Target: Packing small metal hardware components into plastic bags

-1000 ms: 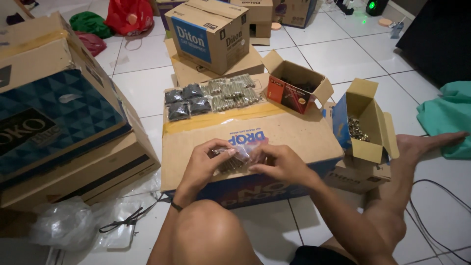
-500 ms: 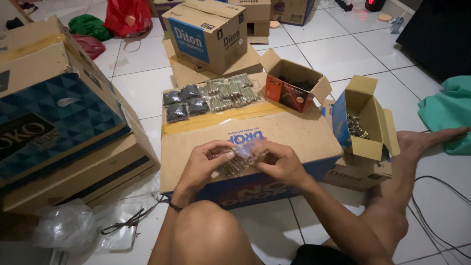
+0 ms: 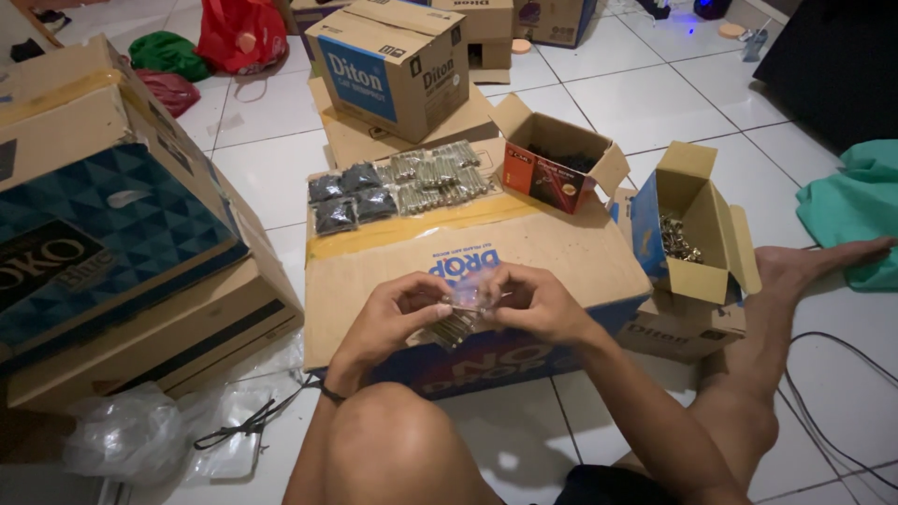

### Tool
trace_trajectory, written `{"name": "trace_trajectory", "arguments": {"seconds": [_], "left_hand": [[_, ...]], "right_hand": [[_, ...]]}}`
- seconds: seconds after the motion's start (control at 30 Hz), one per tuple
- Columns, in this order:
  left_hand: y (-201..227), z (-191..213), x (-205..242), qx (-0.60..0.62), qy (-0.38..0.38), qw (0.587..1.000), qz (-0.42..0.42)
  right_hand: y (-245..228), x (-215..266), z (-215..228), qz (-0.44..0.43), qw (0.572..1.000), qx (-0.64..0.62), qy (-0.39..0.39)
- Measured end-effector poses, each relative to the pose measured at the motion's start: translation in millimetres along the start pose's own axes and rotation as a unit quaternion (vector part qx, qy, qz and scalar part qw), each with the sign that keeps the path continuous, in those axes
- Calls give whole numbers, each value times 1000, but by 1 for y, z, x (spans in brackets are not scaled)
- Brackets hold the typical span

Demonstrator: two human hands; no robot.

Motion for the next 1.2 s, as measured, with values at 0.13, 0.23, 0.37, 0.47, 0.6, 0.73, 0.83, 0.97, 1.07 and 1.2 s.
{"name": "trace_trajectory", "arguments": {"seconds": [0.13,0.23,0.37,0.47,0.6,0.73,0.83,0.97,1.07,1.2], "left_hand": [[2,-1,0,-10,-15,1000,-5],[12,-5,0,-38,-17,999,13],[18,-10,3,-22,-27,999,30],[15,-10,4,-30,-36,998,36],[12,-11,5,-27,-29,999,37],[2,-5,3,-50,-14,998,34],[5,-2,0,-75,5,997,21],[8,-2,0,-50,33,998,29],[8,-2,0,-33,43,998,36],[18,-7,-1,-23,53,997,41]], "right_hand": [[-6,2,-9,-5,999,54,0],[18,2,0,6,993,115,5],[23,-1,9,11,997,79,18],[9,1,4,33,998,54,31],[17,2,8,65,995,31,65],[15,4,4,68,994,29,85],[14,8,4,73,992,52,85],[15,11,8,0,996,27,84],[24,10,15,10,998,22,61],[17,8,19,104,984,137,54]]}}
Point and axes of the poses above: each hand's wrist, its own x-axis away from the middle knuckle, its own z-axis out of the back of the hand, y = z × x, the point moved 3 cm from there along -x, towards the middle knuckle, and after that the axes turned 9 degrees about -z, right-handed, at the moved point
